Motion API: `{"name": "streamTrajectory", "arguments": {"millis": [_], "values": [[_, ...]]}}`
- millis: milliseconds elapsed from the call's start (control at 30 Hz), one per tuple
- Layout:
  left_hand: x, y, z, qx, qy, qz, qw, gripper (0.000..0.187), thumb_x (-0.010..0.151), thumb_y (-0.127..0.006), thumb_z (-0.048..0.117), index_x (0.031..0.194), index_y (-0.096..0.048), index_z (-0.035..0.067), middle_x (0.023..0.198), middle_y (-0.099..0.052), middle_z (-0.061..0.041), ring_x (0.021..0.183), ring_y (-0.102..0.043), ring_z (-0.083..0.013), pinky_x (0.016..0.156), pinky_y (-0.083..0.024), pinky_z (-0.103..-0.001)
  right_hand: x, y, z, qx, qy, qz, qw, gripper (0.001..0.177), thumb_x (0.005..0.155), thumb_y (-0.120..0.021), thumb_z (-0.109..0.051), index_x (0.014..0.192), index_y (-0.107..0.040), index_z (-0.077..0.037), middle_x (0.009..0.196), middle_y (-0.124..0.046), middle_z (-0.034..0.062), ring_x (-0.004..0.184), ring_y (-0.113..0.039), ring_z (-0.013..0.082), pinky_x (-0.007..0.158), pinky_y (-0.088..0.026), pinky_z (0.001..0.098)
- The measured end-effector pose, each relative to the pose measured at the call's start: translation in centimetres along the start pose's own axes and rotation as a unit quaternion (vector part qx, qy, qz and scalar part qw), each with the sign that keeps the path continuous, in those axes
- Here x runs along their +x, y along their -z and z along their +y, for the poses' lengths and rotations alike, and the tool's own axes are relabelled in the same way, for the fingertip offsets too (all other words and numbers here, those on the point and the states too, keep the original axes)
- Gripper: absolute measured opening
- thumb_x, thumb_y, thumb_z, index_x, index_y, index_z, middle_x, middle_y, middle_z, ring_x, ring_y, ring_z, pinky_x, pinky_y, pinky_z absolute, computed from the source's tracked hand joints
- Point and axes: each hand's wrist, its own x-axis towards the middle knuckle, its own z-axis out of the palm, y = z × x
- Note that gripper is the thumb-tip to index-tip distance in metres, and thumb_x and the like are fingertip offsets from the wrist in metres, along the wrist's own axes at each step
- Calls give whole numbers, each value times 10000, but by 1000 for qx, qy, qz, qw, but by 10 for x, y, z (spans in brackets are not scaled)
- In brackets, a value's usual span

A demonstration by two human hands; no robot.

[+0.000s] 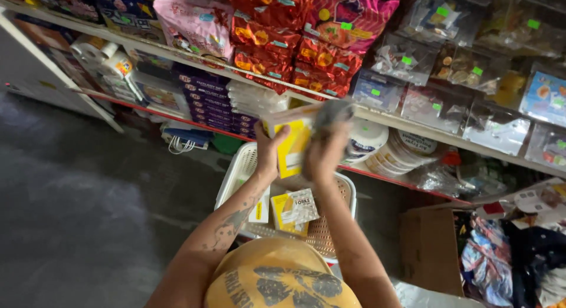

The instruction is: Take boxes of plastic utensils from a basket, wipe them with a cloth, and place them on the store shelf.

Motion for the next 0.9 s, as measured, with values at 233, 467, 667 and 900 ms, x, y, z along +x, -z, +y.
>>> {"name": "streamTrajectory", "arguments": {"millis": [233, 467, 667, 900], "values": [[24, 11, 4, -170, 176, 69, 967, 966, 797, -823, 559, 1463, -255, 149, 1373, -475, -170, 1175, -595, -282, 991, -484, -432, 0, 26, -27, -62, 149, -161, 974, 354, 810, -584, -157, 1154, -667, -144, 1159, -555, 128, 1176, -514, 376, 1153, -311, 643], [-9, -3, 80, 1, 229, -37, 973, 1355, 704, -765, 721, 1614, 32, 112, 1610, -163, -299, 1497, -205, -463, 1210, -106, -548, 38, 51, 7, 261, -477, -104, 833, 557, 856, -827, -301, 1334, -591, -140, 1041, -587, 34, 956, -543, 163, 902, -463, 379], [29, 26, 12, 47, 117, -187, 974, 909, 769, -829, 568, 1515, -392, 287, 1373, -546, -61, 1248, -548, -242, 1048, -445, -457, 17, 55, -1, 384, -600, -5, 702, 843, 853, -727, -536, 1559, -418, -191, 1465, -519, 167, 1260, -528, 286, 1125, -363, 541], [18, 27, -4, 0, 114, -119, 986, 777, 790, -875, 390, 1396, -449, 157, 1107, -570, -86, 1019, -655, -225, 861, -558, -396, 11, 65, 25, 170, -406, 1, 898, 257, 939, -753, -164, 1187, -692, -190, 1021, -673, -10, 973, -566, 98, 946, -496, 311]]}}
